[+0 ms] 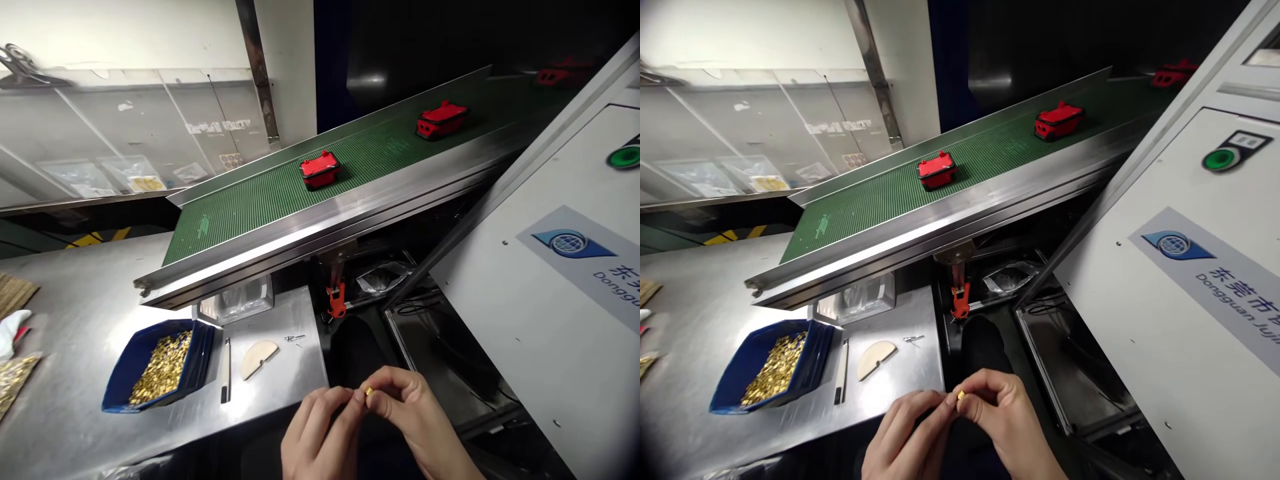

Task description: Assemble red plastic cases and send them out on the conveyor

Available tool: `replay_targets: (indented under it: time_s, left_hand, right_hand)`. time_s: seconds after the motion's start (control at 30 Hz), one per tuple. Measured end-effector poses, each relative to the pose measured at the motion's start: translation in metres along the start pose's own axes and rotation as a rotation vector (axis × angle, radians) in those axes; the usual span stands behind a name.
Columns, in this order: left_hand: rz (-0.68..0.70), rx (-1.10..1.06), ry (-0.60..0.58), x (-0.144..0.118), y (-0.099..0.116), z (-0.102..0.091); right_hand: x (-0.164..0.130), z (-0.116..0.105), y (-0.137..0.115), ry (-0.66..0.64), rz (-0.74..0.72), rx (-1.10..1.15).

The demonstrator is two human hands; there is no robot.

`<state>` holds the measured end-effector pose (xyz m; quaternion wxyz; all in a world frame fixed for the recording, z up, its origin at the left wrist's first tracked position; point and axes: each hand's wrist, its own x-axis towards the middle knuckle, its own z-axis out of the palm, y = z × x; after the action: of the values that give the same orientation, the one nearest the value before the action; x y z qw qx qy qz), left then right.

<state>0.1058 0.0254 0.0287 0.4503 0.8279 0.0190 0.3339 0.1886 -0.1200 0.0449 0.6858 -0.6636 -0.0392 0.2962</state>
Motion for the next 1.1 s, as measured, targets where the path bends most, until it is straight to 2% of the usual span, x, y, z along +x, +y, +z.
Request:
replay_targets:
  time_s: [0.1, 0.2, 0.33, 0.47, 0.57, 0.67, 0.8, 1.1]
  left_hand:
    - [-0.054, -0.15, 0.033, 0.006, 0.007, 0.004]
    - [-0.227, -0.333, 0.036, 0.008, 0.008, 0.002]
    - [-0.487, -0.541, -0.008, 0.003, 0.002, -0.005]
    - [-0.675, -0.603, 0.007, -0.003, -0.001, -0.008]
    - [-0.68, -0.561, -0.042, -0.004, 0.001, -0.008]
    - [-0.669, -0.538, -0.129, -0.003, 0.002, -0.009]
    - [-0.702, -0.521, -0.174, -0.003, 0.002, -0.013]
    - [-0.775, -0.506, -0.235, -0.008, -0.003, -0.019]
  right_hand:
    - [-0.003, -0.004, -0.007, -0.018, 0.012, -0.084]
    - [-0.004, -0.003, -0.012, -0.04, 0.018, -0.062]
    - [-0.003, -0.002, -0.015, -0.067, -0.067, -0.151]
    - [-0.004, -0.003, -0.017, -0.158, -0.186, -0.296]
    - [-0.002, -0.001, -0.02, -0.199, -0.299, -0.459]
    - [0.001, 0.002, -0.024, -0.242, -0.351, -0.559]
    - [0.005, 0.003, -0.027, -0.316, -0.317, -0.509]
    - [0.002, 0.006, -0.028, -0.362, -0.266, -0.566]
